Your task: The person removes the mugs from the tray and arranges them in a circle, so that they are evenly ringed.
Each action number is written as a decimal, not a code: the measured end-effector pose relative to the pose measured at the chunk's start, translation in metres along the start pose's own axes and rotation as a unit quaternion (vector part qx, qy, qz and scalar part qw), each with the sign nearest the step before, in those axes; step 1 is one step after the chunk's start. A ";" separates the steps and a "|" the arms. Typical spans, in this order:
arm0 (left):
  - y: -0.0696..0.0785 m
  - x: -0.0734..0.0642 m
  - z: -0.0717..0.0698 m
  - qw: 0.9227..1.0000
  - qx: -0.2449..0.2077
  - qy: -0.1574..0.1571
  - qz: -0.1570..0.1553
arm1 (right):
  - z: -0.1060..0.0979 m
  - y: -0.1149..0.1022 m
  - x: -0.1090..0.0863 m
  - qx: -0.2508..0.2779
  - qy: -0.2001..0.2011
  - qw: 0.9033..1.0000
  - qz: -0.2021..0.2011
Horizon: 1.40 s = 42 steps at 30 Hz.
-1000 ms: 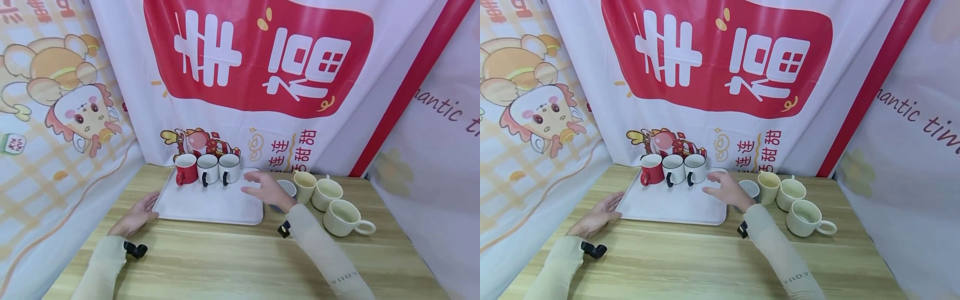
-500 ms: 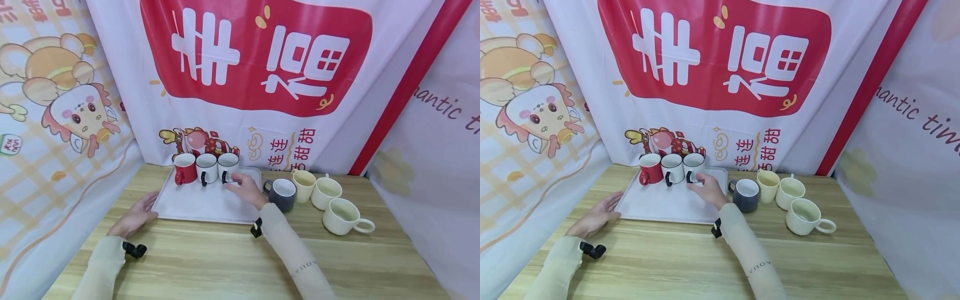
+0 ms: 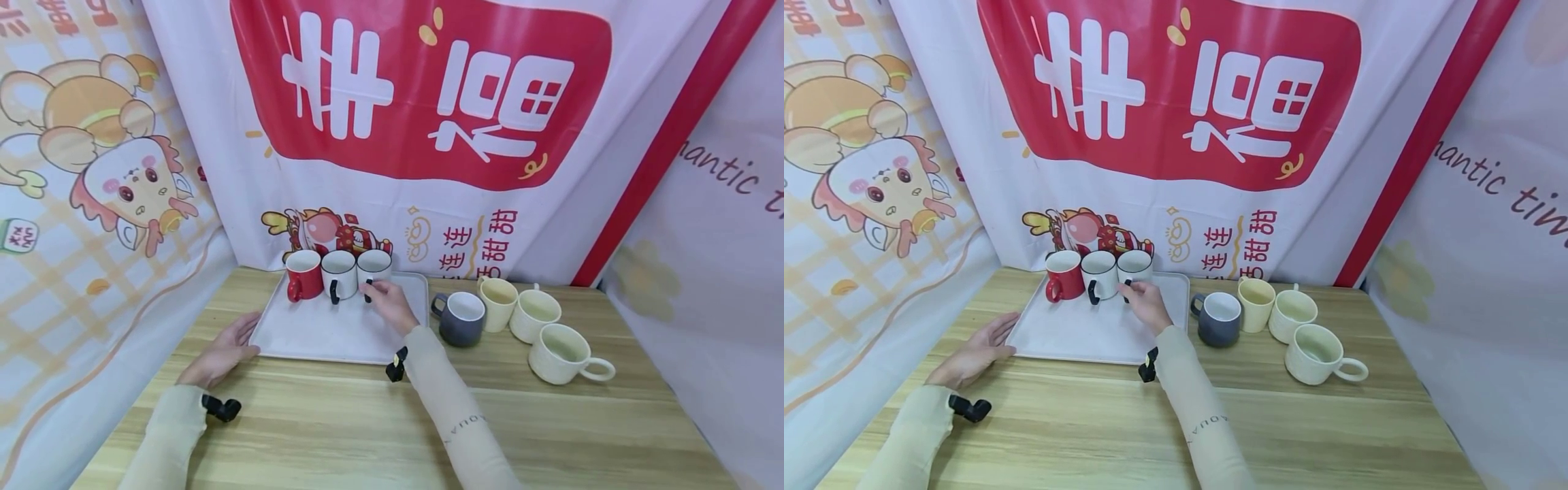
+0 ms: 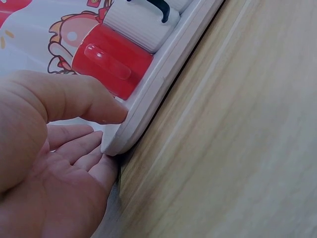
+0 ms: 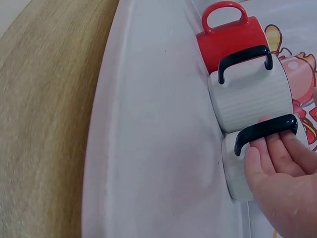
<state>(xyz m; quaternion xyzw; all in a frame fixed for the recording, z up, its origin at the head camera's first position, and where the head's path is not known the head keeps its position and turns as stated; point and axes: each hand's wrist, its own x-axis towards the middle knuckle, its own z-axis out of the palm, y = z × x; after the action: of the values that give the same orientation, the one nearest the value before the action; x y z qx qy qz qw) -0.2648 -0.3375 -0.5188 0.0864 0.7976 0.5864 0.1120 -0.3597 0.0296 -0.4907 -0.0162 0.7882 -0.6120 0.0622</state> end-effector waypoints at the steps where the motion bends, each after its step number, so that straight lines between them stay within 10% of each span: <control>1: 0.000 0.000 0.000 1.000 0.000 0.001 -0.001 | 0.000 -0.001 0.000 0.003 0.005 1.000 0.007; 24: -0.007 -0.001 -0.003 1.000 0.008 -0.001 0.000 | -0.041 -0.017 -0.066 0.122 -0.050 0.991 0.036; 42: -0.006 0.002 -0.003 1.000 -0.005 0.000 0.009 | -0.156 -0.001 -0.177 0.065 -0.143 0.987 0.013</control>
<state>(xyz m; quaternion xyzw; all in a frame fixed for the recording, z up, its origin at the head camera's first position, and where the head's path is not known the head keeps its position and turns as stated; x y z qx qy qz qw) -0.2674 -0.3420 -0.5239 0.0925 0.7937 0.5916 0.1072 -0.2025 0.1975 -0.4379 -0.0891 0.7296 -0.6527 0.1837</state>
